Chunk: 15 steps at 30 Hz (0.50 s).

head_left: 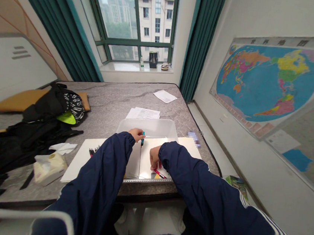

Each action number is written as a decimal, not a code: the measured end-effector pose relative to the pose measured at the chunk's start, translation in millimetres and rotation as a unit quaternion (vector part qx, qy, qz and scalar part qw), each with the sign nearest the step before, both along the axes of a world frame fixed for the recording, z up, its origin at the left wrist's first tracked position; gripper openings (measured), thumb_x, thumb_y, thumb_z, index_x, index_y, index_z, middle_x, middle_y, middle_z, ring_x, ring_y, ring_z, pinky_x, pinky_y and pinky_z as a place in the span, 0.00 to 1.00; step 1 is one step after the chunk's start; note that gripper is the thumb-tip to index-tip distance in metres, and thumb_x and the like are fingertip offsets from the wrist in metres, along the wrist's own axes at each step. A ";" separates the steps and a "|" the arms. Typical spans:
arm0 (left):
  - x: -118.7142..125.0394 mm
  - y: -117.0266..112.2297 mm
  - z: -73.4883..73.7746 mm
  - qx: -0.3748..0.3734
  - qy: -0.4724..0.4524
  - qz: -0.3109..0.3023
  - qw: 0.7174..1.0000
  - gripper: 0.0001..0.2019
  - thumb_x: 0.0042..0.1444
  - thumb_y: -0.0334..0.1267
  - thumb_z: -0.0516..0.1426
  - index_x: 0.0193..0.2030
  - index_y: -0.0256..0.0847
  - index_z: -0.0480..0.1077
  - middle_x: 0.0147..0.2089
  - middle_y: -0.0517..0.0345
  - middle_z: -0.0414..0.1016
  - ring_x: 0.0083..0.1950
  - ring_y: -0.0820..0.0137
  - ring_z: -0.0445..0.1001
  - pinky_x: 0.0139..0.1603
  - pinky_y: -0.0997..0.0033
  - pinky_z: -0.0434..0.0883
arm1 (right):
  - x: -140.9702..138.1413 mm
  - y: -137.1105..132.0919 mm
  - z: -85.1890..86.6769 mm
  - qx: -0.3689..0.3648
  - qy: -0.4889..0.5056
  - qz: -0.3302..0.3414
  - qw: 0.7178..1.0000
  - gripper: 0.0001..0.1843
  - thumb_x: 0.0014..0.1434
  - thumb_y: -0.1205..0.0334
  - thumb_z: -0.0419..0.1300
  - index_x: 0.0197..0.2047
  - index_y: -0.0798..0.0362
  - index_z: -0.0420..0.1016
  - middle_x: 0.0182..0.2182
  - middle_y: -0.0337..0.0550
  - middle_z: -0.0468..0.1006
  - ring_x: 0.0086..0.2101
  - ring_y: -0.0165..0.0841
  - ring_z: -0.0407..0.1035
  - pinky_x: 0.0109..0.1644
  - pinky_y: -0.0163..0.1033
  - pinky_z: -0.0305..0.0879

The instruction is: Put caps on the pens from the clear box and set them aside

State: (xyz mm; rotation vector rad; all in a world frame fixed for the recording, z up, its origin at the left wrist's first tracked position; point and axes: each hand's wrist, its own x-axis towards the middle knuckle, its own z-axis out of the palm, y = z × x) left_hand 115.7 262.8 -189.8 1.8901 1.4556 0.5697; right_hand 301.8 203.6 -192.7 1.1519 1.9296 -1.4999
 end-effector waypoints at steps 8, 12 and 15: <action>0.4 0.4 -4.6 -0.041 -0.007 -0.016 0.999 0.11 0.38 0.44 0.64 0.19 0.40 0.68 0.17 0.63 0.69 0.13 0.75 0.66 0.17 0.77 0.59 | -6.9 -13.6 -6.3 -0.158 -0.012 0.083 0.984 0.18 0.29 0.68 0.74 0.29 0.60 0.79 0.24 0.44 0.79 0.24 0.34 0.74 0.24 0.32 0.67; 2.6 -2.4 1.6 -0.051 0.095 -0.039 0.993 0.09 0.47 0.42 0.59 0.25 0.38 0.69 0.23 0.62 0.72 0.18 0.76 0.69 0.23 0.78 0.63 | -11.2 -14.8 -4.0 -0.185 -0.029 0.101 0.977 0.22 0.28 0.75 0.72 0.32 0.59 0.77 0.26 0.37 0.78 0.26 0.31 0.74 0.30 0.33 0.69; 4.3 -5.1 6.5 -0.054 0.143 -0.053 0.987 0.09 0.52 0.41 0.56 0.29 0.37 0.69 0.28 0.61 0.73 0.22 0.76 0.72 0.27 0.78 0.65 | -12.4 -12.4 -8.1 -0.189 -0.043 0.133 0.972 0.22 0.30 0.74 0.72 0.34 0.59 0.76 0.27 0.36 0.77 0.29 0.32 0.74 0.34 0.35 0.70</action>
